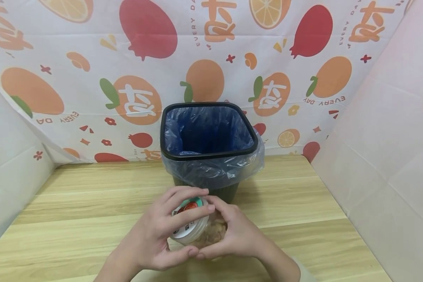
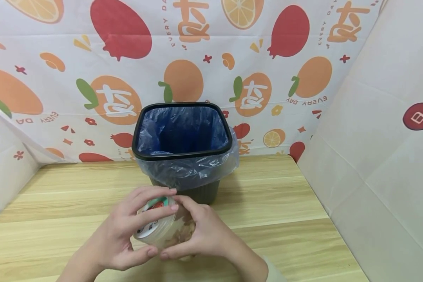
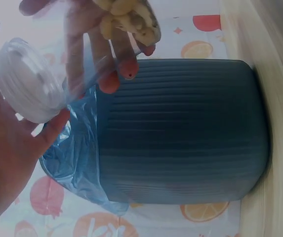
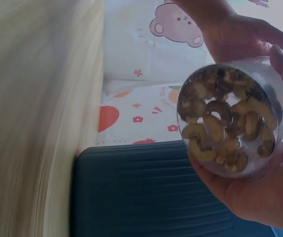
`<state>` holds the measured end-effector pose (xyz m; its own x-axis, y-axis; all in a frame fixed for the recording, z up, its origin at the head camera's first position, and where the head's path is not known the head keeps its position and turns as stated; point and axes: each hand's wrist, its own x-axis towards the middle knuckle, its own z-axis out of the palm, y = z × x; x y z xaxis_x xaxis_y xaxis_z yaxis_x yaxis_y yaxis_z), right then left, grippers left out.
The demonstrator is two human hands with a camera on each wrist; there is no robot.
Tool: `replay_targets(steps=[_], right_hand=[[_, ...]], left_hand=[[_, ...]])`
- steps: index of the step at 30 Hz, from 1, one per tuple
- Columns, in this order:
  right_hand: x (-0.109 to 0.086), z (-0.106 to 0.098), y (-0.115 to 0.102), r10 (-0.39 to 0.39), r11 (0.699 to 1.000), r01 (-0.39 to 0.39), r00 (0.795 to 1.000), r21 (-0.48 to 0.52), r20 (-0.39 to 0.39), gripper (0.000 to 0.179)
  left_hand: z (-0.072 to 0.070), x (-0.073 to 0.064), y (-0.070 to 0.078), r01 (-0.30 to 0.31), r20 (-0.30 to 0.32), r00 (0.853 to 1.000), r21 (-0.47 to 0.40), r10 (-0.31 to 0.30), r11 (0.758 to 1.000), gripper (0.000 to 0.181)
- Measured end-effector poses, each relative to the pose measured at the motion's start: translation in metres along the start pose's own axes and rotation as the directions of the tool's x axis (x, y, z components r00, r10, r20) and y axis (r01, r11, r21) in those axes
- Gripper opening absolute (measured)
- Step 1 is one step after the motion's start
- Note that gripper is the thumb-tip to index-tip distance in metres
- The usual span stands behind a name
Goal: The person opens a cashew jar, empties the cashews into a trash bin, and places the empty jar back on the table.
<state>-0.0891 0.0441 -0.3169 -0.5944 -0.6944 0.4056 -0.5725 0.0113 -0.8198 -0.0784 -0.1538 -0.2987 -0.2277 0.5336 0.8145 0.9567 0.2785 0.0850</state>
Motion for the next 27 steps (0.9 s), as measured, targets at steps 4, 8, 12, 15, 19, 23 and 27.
replay_targets(steps=[4,8,12,15,19,23,27], right_hand=[[0.0,-0.002,-0.002,-0.023,1.0,0.022,0.999,0.018,0.04,0.081],[0.0,-0.001,-0.004,-0.005,1.0,0.005,0.999,0.01,0.043,0.082],[0.0,0.0,-0.004,0.0,1.0,0.0,0.999,-0.005,0.032,0.084],[0.0,0.002,-0.003,-0.003,0.999,0.004,1.0,-0.043,0.01,0.085],[0.0,0.006,0.0,0.004,0.992,-0.01,0.999,-0.123,-0.048,0.087],[-0.001,0.01,0.002,0.009,0.976,-0.034,0.993,-0.215,-0.114,0.089],[-0.003,0.013,0.017,-0.008,0.954,-0.035,0.99,-0.297,-0.142,0.092]], left_hand=[[0.002,-0.001,0.0,-0.025,0.012,1.0,-0.034,0.025,0.999,0.047],[0.001,-0.003,0.001,-0.016,0.014,1.0,-0.033,0.016,0.999,0.041],[-0.001,-0.003,0.001,-0.003,0.022,1.0,-0.02,0.003,1.0,0.038],[-0.003,-0.001,0.003,0.023,0.016,1.0,-0.003,-0.023,1.0,0.037],[-0.003,0.0,0.005,0.077,-0.002,0.997,0.006,-0.077,0.997,0.035],[-0.003,-0.002,0.006,0.134,-0.014,0.991,0.026,-0.134,0.991,0.035],[-0.002,-0.004,0.006,0.201,-0.012,0.98,0.067,-0.201,0.977,0.037]])
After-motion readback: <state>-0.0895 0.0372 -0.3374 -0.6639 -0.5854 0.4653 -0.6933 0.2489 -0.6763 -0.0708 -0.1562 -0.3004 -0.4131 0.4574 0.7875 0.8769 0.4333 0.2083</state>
